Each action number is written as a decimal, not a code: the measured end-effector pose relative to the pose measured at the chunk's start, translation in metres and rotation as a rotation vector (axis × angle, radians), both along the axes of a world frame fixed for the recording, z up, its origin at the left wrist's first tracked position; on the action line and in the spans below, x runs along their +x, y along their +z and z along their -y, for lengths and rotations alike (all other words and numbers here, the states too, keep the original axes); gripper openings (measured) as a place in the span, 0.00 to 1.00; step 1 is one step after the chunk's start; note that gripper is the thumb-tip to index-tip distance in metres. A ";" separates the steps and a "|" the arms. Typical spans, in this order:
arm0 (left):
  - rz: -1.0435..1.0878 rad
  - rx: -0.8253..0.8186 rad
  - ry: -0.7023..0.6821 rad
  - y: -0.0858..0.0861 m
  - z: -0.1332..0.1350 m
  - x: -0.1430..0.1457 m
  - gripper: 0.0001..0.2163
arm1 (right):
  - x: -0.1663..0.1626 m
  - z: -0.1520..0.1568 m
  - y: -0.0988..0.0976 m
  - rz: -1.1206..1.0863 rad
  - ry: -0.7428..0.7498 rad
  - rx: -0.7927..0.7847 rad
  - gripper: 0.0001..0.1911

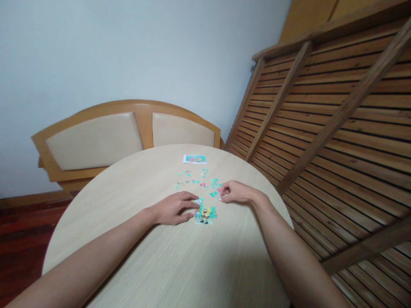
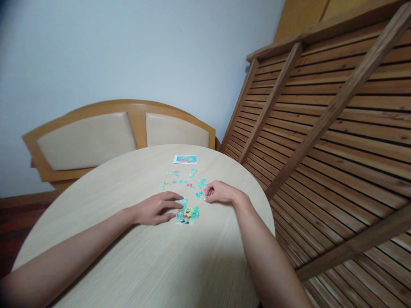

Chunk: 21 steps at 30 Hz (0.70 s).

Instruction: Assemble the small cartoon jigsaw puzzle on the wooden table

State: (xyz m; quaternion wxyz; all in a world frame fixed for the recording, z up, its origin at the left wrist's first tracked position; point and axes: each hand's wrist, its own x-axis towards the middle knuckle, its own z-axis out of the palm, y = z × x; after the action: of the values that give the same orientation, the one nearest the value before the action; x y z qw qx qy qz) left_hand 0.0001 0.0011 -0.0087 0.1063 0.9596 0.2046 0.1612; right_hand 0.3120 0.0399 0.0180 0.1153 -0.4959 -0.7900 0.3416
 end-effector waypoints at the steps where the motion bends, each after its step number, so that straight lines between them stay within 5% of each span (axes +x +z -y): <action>1: 0.003 0.001 -0.002 0.000 0.000 0.000 0.18 | -0.001 0.000 0.000 -0.005 0.001 -0.006 0.11; 13: 0.039 0.006 0.013 0.001 0.004 0.004 0.16 | -0.007 -0.001 -0.004 -0.139 0.100 -0.057 0.15; 21: 0.174 -0.113 0.307 -0.001 0.005 0.017 0.12 | -0.033 0.004 -0.004 -0.310 0.181 0.003 0.17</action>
State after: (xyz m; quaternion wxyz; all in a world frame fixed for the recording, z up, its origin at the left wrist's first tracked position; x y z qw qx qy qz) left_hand 0.0169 -0.0035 -0.0097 0.1517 0.8921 0.3472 0.2462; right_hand 0.2786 0.0361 0.0142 0.2053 -0.3640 -0.8046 0.4218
